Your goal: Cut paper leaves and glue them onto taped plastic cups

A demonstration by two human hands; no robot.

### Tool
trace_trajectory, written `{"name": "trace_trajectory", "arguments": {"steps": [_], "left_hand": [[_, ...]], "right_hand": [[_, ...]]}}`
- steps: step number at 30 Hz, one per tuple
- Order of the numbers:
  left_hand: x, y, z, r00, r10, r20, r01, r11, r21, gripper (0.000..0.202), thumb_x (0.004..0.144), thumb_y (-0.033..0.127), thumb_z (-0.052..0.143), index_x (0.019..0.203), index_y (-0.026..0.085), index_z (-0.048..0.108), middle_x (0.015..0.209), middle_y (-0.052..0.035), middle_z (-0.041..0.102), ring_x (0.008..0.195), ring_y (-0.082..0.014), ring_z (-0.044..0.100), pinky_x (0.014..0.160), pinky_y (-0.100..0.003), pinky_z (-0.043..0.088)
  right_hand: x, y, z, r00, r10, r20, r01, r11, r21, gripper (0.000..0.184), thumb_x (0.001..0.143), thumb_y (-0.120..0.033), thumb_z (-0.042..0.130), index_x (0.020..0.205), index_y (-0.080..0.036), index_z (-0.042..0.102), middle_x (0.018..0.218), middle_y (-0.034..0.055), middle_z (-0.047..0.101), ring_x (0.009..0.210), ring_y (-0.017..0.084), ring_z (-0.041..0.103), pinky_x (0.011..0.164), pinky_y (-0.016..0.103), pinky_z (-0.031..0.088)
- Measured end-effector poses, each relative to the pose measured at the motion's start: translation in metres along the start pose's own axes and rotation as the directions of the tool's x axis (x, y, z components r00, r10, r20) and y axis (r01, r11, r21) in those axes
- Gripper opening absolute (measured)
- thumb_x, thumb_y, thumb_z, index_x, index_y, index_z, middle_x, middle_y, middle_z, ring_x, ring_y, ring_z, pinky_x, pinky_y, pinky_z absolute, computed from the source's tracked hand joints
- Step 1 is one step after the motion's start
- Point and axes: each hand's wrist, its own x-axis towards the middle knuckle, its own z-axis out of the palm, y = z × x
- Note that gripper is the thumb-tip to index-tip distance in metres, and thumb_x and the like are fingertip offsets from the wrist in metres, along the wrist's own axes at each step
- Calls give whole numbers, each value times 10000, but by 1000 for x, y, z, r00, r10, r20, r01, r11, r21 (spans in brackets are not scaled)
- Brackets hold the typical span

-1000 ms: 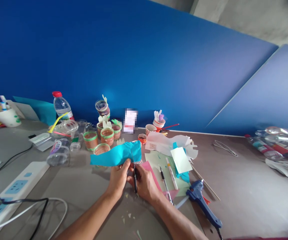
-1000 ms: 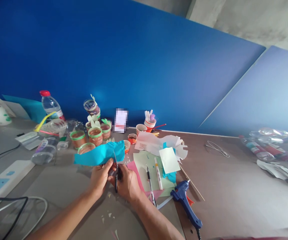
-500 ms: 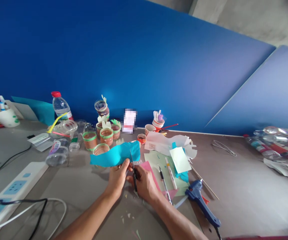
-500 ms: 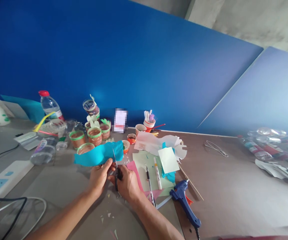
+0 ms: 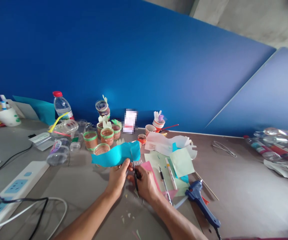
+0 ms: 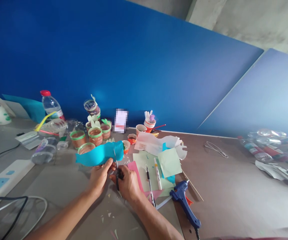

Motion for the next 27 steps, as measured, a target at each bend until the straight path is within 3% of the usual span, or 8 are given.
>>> {"name": "trace_trajectory", "arguments": {"steps": [13, 27], "left_hand": [[-2, 0, -1, 994, -108, -23, 106, 991, -77, 394, 533, 520, 769, 586, 160, 620, 554, -26, 631, 519, -146, 563, 481, -251, 441], [-1, -11, -4, 998, -37, 59, 35, 999, 40, 350, 596, 492, 738, 545, 170, 611, 544, -30, 635, 505, -161, 561, 519, -277, 460]], "right_hand": [[2, 1, 4, 999, 45, 9, -46, 993, 110, 269, 735, -326, 651, 892, -111, 691, 576, -26, 510, 515, 92, 357, 493, 217, 308], [5, -2, -2, 999, 39, 32, -45, 976, 214, 237, 767, -385, 635, 752, -149, 625, 558, -27, 534, 488, 90, 395, 470, 216, 324]]}}
